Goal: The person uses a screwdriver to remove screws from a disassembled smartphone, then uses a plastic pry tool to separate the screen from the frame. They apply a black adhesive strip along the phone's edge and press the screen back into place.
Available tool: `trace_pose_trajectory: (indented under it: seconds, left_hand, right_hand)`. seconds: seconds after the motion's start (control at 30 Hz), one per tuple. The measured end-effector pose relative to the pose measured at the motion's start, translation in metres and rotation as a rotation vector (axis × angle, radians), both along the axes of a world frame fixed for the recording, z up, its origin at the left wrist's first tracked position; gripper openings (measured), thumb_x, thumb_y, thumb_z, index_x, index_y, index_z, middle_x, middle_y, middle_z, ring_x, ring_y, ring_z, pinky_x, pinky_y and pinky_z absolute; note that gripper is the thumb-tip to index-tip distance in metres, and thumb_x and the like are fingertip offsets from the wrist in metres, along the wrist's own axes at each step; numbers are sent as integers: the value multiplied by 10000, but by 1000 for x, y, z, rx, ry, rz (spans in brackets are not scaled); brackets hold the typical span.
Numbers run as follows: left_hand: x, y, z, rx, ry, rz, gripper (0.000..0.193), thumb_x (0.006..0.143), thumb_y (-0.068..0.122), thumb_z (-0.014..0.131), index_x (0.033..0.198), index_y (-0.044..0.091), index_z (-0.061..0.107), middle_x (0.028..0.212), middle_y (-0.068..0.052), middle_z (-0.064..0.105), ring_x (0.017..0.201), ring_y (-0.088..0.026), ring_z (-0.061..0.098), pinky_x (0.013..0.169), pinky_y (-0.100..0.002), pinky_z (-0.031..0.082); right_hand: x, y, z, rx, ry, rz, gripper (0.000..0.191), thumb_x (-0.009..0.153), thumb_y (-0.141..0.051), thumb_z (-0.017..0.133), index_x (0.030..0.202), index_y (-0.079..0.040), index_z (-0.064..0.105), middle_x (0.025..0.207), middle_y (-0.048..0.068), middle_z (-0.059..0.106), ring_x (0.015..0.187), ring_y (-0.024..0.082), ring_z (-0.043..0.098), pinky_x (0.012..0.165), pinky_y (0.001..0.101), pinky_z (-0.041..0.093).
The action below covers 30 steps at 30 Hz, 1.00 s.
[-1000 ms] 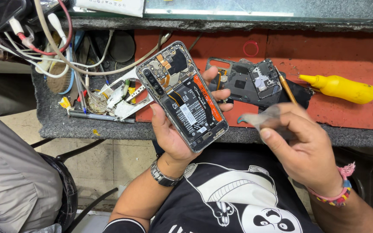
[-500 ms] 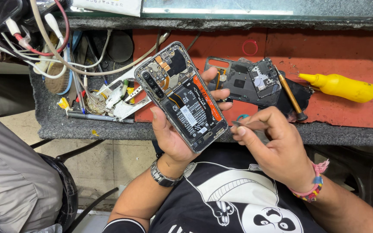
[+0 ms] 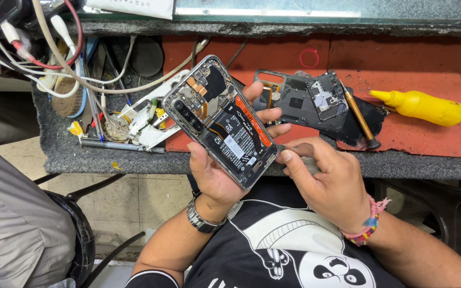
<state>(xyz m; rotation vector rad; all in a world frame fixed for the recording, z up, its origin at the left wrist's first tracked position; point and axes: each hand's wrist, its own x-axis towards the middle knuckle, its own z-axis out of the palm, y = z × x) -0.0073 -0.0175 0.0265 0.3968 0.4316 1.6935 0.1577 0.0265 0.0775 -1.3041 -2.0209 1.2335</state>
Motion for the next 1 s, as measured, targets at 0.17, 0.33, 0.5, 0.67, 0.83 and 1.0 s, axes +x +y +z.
trace_pose_trajectory:
  seconds: [0.17,0.33,0.5,0.67,0.83,1.0]
  left_hand:
    - [0,0,0,5,-49,-14,1059,944,728,589,1677,62,213,1656,-202,293,1346,-352,527,1109,-563,491]
    - [0,-1,-3,5,-60,0,1036,956,712,624,1667,64,240,1628,-217,328,1291,-329,565,1090,-529,511]
    - [0,-2,-5,8,-6,-10,1043,941,716,657,1630,37,267,1583,-188,355,1285,-298,576,1103,-480,512]
    - [0,-3,-4,-6,-8,-9,1066,926,722,663,1625,22,265,1613,-184,362,1268,-296,584,1060,-465,533]
    - [-2,-4,-3,8,-59,-38,1066,933,724,656,1633,22,263,1561,-189,374,1253,-305,594,1029,-457,551]
    - [0,-2,-1,1,-32,-10,1060,927,726,655,1620,28,259,1592,-208,381,1262,-314,590,1048,-465,548]
  right_hand:
    - [-5,-1,0,116,-56,-11,101,959,-108,682,977,-9,689,871,80,776,656,145,765,511,257,560]
    - [-8,-2,2,189,-106,-22,82,916,-107,733,935,-34,700,813,104,755,585,178,730,493,295,526]
    - [-15,-7,1,332,-100,34,62,929,-81,733,943,-32,698,803,118,730,657,238,725,568,325,538]
    - [-15,-5,-2,226,-34,6,58,933,-66,719,948,-19,688,796,103,738,622,173,727,551,285,529]
    - [-11,-3,-2,162,-10,-6,63,918,-60,718,932,-12,680,797,87,753,579,110,701,529,254,515]
    - [-12,-6,-2,243,-41,5,41,921,-49,712,932,-22,684,809,92,744,601,145,702,547,273,518]
